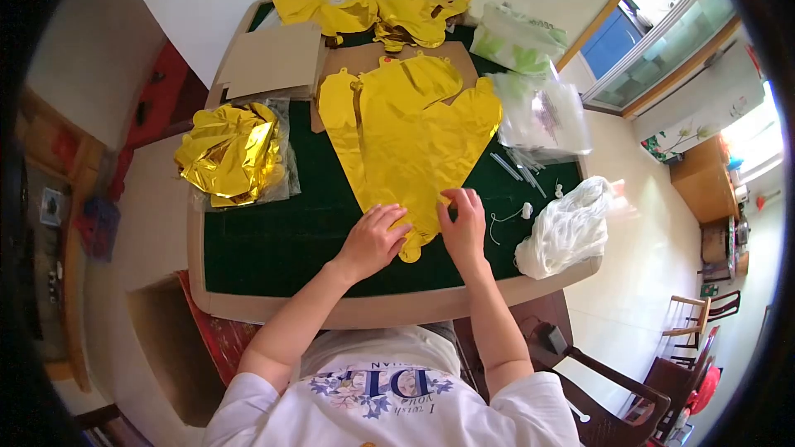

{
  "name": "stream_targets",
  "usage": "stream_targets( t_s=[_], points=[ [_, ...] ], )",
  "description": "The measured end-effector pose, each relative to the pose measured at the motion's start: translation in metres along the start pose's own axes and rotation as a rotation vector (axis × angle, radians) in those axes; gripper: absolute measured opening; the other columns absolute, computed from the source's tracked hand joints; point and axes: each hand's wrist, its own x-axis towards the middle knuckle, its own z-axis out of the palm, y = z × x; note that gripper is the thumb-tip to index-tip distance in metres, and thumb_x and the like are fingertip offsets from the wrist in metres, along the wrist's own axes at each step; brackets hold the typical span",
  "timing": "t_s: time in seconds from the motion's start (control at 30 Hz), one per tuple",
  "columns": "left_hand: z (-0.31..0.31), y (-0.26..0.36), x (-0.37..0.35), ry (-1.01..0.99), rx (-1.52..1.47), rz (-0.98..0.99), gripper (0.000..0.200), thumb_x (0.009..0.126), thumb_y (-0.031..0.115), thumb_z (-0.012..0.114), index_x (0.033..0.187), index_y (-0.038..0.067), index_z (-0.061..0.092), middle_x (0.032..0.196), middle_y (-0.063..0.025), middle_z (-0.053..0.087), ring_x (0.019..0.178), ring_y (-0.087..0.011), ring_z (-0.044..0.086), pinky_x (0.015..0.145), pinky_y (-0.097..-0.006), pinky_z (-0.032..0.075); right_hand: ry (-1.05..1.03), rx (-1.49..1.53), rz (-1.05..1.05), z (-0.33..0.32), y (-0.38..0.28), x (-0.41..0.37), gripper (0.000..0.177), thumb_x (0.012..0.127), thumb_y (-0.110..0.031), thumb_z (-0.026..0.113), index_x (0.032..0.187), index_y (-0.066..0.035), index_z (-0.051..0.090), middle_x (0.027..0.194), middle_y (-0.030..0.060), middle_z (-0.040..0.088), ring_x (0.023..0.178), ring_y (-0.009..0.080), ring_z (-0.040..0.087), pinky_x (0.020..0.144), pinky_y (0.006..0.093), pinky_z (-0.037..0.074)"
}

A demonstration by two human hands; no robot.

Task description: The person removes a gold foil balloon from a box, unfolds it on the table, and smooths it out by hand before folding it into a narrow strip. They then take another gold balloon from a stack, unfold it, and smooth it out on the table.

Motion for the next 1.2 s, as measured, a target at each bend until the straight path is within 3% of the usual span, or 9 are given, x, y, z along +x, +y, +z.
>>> stream_targets(
  t_s=[0.17,0.27,0.4,0.43,0.5,0.63,0.77,1.13,1.2],
  points=[
    [-0.002,0.002,0.001,0.009,0.012,0.011,0.018,0.083,0.014,0.066,0.1,0.008,0.067,0.116,-0.0125,0.06,0.117,-0.0295,0.053,0.103,-0.0423,0.041,0.015,-0.211,-0.41,0.025,-0.017,0.039,0.03,0.086,-0.017,0.063,0.116,-0.01,0.06,0.128,0.0138,0.054,0.124,0.0306,0.047,0.105,0.05,0.034],
    [-0.007,-0.003,0.006,0.024,-0.042,-0.011,0.018,0.083,0.012,0.065,0.1,0.007,0.066,0.113,-0.0129,0.061,0.111,-0.0303,0.056,0.099,-0.0412,0.044,-0.137,-0.259,-0.412,0.044,0.006,0.039,0.036,0.088,-0.02,0.06,0.124,-0.012,0.057,0.135,0.0121,0.05,0.13,0.029,0.042,0.109,0.0539,0.028],
    [-0.019,-0.041,0.036,0.141,-0.05,-0.142,0.014,0.085,0.012,0.062,0.096,0.004,0.064,0.106,-0.0139,0.063,0.103,-0.0316,0.06,0.091,-0.0391,0.048,-0.114,-0.278,-0.424,0.045,0.007,0.038,0.038,0.09,-0.02,0.059,0.127,-0.013,0.055,0.136,0.0107,0.05,0.131,0.0285,0.042,0.109,0.0537,0.028],
    [-0.029,-0.055,0.053,0.016,0.009,-0.237,0.02,0.087,0.015,0.061,0.105,0.004,0.064,0.114,-0.0141,0.061,0.108,-0.0318,0.057,0.096,-0.0389,0.045,-0.117,-0.278,-0.42,0.046,0.007,0.036,0.038,0.09,-0.02,0.059,0.127,-0.013,0.055,0.136,0.0107,0.05,0.131,0.0285,0.042,0.109,0.0537,0.028],
    [-0.017,-0.088,0.077,0.102,0.143,-0.158,0.034,0.092,0.022,0.056,0.123,0.008,0.058,0.132,-0.015,0.051,0.128,-0.0306,0.044,0.108,-0.0454,0.034,-0.119,-0.284,-0.424,0.045,0.006,0.038,0.038,0.09,-0.02,0.059,0.127,-0.013,0.054,0.136,0.0107,0.05,0.131,0.0285,0.042,0.109,0.0538,0.028],
    [-0.008,-0.123,0.109,-0.158,0.299,-0.333,0.051,0.098,0.042,0.043,0.142,0.016,0.041,0.151,-0.01,0.033,0.142,-0.0271,0.025,0.114,-0.0545,0.017,-0.113,-0.284,-0.427,0.045,0.006,0.039,0.038,0.09,-0.02,0.059,0.127,-0.013,0.055,0.136,0.0106,0.05,0.13,0.0284,0.042,0.109,0.0538,0.028],
    [-0.014,-0.14,0.119,-0.179,0.345,-0.422,0.052,0.098,0.04,0.043,0.144,0.016,0.038,0.153,-0.0083,0.03,0.142,-0.0249,0.025,0.114,-0.0572,0.015,-0.113,-0.283,-0.427,0.045,0.006,0.039,0.037,0.09,-0.02,0.058,0.127,-0.013,0.055,0.136,0.0111,0.05,0.13,0.029,0.043,0.109,0.0531,0.028],
    [0.004,-0.033,0.039,-0.072,0.211,-0.26,0.04,0.097,0.026,0.048,0.134,0.01,0.049,0.145,-0.0142,0.039,0.139,-0.0301,0.031,0.112,-0.0577,0.021,-0.132,-0.161,-0.4,0.044,0.011,0.042,0.037,0.088,-0.018,0.061,0.124,-0.012,0.058,0.133,0.0121,0.052,0.128,0.0301,0.045,0.109,0.0535,0.028],
    [0.007,-0.023,0.028,-0.036,0.169,-0.249,0.04,0.097,0.026,0.049,0.134,0.011,0.05,0.145,-0.0146,0.04,0.139,-0.0304,0.031,0.111,-0.0572,0.022,-0.091,0.241,-0.23,0.036,0.015,0.048,0.031,0.087,-0.006,0.059,0.117,-0.004,0.062,0.126,0.0173,0.056,0.118,0.035,0.052,0.101,0.0415,0.042]
  ],
)
